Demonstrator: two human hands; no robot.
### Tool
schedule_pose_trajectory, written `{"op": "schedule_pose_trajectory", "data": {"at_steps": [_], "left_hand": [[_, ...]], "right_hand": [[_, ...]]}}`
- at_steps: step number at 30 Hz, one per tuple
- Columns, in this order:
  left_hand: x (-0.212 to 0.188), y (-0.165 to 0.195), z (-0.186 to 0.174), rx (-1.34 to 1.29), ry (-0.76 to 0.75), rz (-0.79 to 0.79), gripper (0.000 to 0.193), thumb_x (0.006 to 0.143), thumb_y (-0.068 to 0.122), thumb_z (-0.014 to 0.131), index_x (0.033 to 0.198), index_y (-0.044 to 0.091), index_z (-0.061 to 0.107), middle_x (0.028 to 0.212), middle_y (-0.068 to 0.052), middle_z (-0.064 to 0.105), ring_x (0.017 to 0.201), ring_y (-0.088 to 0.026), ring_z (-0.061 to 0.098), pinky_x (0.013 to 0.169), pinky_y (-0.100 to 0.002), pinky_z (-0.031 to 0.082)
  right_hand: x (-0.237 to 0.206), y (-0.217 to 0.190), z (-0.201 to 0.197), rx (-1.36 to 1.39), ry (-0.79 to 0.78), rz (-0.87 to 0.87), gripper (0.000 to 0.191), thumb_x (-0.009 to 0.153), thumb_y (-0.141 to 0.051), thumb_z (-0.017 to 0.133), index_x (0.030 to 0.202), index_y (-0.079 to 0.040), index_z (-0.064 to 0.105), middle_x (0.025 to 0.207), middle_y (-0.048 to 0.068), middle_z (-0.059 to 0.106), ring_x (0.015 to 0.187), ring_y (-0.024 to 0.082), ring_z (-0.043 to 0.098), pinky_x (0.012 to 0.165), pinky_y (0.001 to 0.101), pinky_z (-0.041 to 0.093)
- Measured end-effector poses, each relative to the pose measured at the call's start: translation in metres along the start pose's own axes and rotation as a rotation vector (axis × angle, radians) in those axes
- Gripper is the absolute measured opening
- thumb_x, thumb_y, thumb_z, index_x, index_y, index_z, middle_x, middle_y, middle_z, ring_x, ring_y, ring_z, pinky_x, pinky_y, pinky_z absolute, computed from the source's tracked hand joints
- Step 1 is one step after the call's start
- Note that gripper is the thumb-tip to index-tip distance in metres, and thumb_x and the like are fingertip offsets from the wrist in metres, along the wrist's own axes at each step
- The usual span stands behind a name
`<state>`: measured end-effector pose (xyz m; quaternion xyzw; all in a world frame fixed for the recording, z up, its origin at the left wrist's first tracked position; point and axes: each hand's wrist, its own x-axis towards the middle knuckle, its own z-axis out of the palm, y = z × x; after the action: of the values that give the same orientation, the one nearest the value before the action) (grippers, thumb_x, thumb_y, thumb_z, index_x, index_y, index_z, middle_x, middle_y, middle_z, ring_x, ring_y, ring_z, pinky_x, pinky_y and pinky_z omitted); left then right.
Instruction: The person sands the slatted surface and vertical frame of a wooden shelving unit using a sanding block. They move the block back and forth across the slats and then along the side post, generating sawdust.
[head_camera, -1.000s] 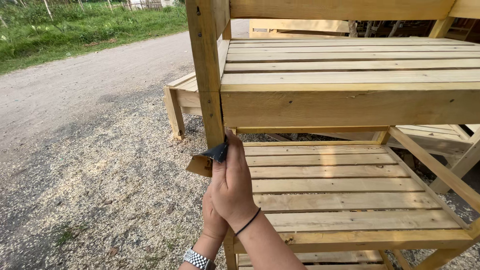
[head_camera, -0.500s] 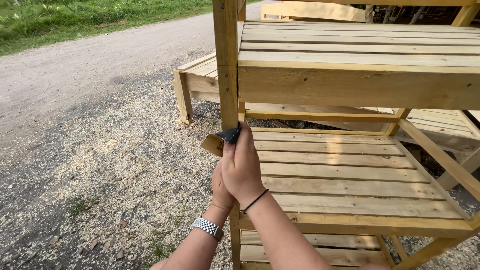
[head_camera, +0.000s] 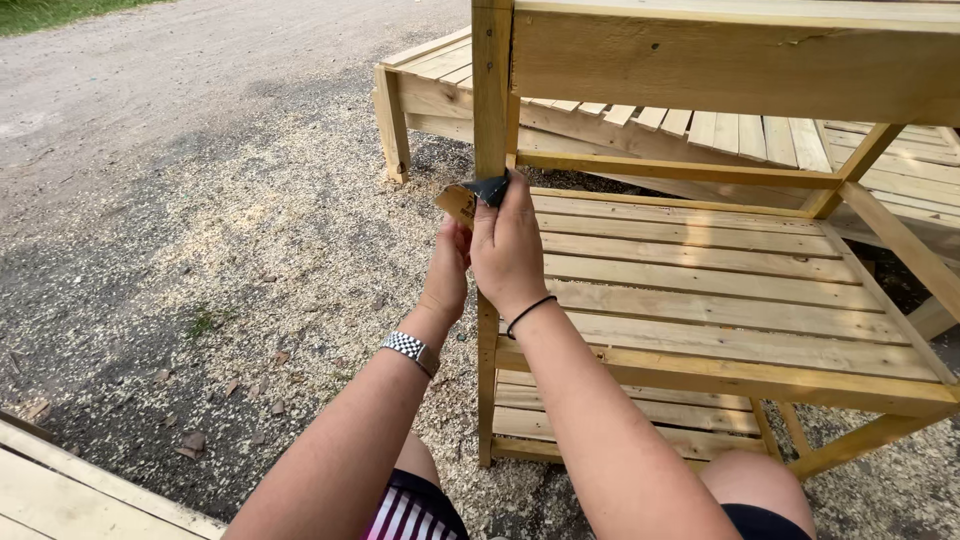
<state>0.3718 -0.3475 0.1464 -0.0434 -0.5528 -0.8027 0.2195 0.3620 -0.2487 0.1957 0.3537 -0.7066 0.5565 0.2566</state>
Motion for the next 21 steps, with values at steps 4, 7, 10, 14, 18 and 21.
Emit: {"op": "schedule_pose_trajectory", "data": {"at_steps": [4, 7, 10, 14, 18, 21], "left_hand": [[0.005, 0.032, -0.006, 0.339, -0.042, 0.179, 0.063, 0.106, 0.05, 0.028, 0.138, 0.003, 0.056, 0.133, -0.014, 0.064, 0.125, -0.023, 0.059, 0.107, -0.039, 0.045], [0.016, 0.062, -0.008, 0.485, -0.076, 0.446, 0.064, 0.109, 0.05, 0.03, 0.142, 0.001, 0.057, 0.138, -0.016, 0.063, 0.133, -0.027, 0.055, 0.119, -0.04, 0.039], [0.04, 0.098, 0.002, 0.333, -0.166, 0.374, 0.069, 0.108, 0.052, 0.032, 0.151, 0.001, 0.047, 0.14, -0.017, 0.062, 0.135, -0.028, 0.054, 0.119, -0.042, 0.039], [0.065, 0.136, 0.026, 0.496, -0.258, 0.484, 0.074, 0.109, 0.058, 0.035, 0.16, 0.005, 0.03, 0.145, -0.016, 0.055, 0.139, -0.027, 0.048, 0.116, -0.044, 0.04], [0.066, 0.132, 0.054, 0.483, -0.238, 0.398, 0.084, 0.097, 0.062, 0.036, 0.161, 0.011, 0.017, 0.081, -0.012, 0.066, 0.073, -0.02, 0.07, 0.07, -0.035, 0.063], [0.065, 0.117, 0.058, 0.488, -0.219, 0.591, 0.082, 0.105, 0.063, 0.036, 0.163, 0.008, 0.02, 0.076, -0.004, 0.063, 0.066, -0.012, 0.067, 0.062, -0.027, 0.058]], "right_hand": [[-0.049, 0.019, -0.004, -0.149, -0.116, 0.053, 0.03, 0.105, -0.017, 0.048, 0.13, 0.0, 0.048, 0.119, 0.024, 0.063, 0.11, 0.043, 0.062, 0.092, 0.0513, 0.049], [-0.035, 0.023, -0.001, -0.149, -0.107, 0.019, 0.031, 0.103, -0.015, 0.051, 0.128, 0.003, 0.048, 0.118, 0.026, 0.062, 0.111, 0.045, 0.06, 0.095, 0.0508, 0.047], [0.019, 0.013, 0.007, -0.064, 0.03, -0.121, 0.034, 0.104, -0.013, 0.052, 0.132, 0.006, 0.046, 0.12, 0.027, 0.061, 0.11, 0.045, 0.061, 0.095, 0.0493, 0.049], [0.03, 0.002, 0.005, -0.025, 0.013, -0.068, 0.031, 0.103, -0.009, 0.046, 0.131, 0.004, 0.045, 0.117, 0.024, 0.064, 0.105, 0.042, 0.064, 0.093, 0.0505, 0.051], [-0.041, 0.006, -0.004, -0.177, -0.103, 0.079, 0.028, 0.101, -0.014, 0.051, 0.125, 0.002, 0.049, 0.11, 0.023, 0.063, 0.101, 0.043, 0.061, 0.087, 0.0534, 0.048], [-0.048, 0.016, -0.008, -0.23, -0.137, 0.018, 0.024, 0.1, -0.013, 0.053, 0.119, 0.001, 0.05, 0.107, 0.023, 0.061, 0.102, 0.042, 0.059, 0.09, 0.0529, 0.047]]}}
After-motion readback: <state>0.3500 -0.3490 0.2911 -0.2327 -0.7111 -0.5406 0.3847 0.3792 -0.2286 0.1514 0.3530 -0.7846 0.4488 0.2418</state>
